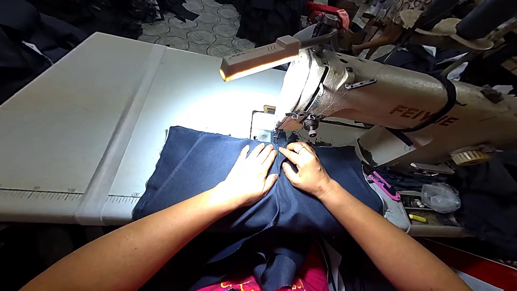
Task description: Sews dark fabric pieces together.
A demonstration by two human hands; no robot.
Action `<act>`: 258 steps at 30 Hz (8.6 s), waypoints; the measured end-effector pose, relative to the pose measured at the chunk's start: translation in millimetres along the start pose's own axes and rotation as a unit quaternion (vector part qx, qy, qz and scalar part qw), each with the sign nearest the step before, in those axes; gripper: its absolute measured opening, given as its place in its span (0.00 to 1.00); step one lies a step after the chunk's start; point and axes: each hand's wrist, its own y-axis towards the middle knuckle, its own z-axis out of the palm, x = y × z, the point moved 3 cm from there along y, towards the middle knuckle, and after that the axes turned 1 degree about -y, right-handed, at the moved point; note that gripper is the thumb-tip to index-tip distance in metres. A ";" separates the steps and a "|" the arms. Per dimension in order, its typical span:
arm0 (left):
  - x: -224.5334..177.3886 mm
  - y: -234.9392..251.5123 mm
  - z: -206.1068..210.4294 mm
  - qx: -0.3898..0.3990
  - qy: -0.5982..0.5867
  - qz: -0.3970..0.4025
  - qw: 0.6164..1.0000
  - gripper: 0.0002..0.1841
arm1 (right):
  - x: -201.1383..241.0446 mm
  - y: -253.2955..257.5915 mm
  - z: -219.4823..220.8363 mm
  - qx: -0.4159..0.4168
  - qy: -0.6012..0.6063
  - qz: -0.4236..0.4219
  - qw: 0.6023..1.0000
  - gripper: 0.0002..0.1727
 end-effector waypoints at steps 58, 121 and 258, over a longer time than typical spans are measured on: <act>-74.7 -91.2 26.6 -0.086 -0.006 0.017 0.996 0.33 | 0.9 -100.5 -131.1 -0.073 -0.039 0.217 0.973 0.13; 32.0 -82.3 -64.9 0.027 -0.006 0.026 0.999 0.27 | 156.6 -95.3 32.7 -0.092 0.255 -0.122 0.955 0.10; -50.9 -85.5 11.1 -0.268 -0.056 -0.035 0.961 0.18 | 117.2 -96.6 -164.6 -0.118 0.151 -0.062 0.980 0.08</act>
